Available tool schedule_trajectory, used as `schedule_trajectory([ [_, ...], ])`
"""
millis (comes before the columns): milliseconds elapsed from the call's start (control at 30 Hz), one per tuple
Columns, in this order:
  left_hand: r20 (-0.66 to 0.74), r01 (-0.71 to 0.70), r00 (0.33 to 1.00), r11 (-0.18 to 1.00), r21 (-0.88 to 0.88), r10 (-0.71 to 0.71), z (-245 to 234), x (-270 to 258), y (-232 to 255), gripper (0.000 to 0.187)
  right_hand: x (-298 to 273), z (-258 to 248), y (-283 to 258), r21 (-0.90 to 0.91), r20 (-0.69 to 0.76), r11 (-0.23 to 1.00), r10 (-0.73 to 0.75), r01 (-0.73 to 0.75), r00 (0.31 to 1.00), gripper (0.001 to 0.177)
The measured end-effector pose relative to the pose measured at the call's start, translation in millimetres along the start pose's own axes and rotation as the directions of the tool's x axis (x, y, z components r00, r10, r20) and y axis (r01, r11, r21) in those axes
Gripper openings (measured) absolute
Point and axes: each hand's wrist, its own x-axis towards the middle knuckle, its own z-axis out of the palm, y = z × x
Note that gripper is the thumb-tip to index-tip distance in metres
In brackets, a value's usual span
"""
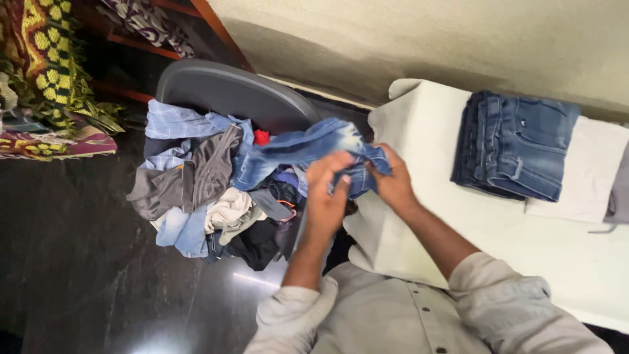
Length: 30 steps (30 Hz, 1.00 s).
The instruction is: The person folds several garments on a white table, including jeans, shorts, and a t-shirt. They smooth each item, fold it neatly, and place it in a growing stack. The person then picks up a light-colored sheet and begins to unfold it.
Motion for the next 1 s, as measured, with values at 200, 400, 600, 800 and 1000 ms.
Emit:
schedule_trajectory([
  [200, 0.004, -0.054, 0.998, 0.769, 0.637, 0.067, -18, 27, -35, 0.086, -24, -64, -55, -0.137, 0.052, 0.978, -0.152, 0.158, 0.987, 0.028],
  [400, 0.082, 0.004, 0.996, 0.884, 0.468, -0.048, -12, 31, -52, 0.044, -75, -136, -96, -0.174, 0.069, 0.969, -0.165, 0.174, 0.984, 0.027],
  [600, 0.315, -0.154, 0.942, 0.982, 0.108, 0.113, 16, 17, 14, 0.045, -134, -257, -103, -0.209, 0.131, 0.972, 0.135, -0.106, 0.982, 0.035],
  [800, 0.663, -0.144, 0.735, 0.923, 0.358, -0.143, 76, -8, 78, 0.018, -186, -369, -64, -0.231, 0.112, 0.761, 0.640, -0.607, 0.760, 0.042],
  [1000, 0.693, -0.369, 0.718, 0.812, 0.452, -0.059, 142, -34, 103, 0.018, -220, -464, 6, -0.341, -0.186, 0.601, 0.711, -0.723, 0.678, 0.047],
])
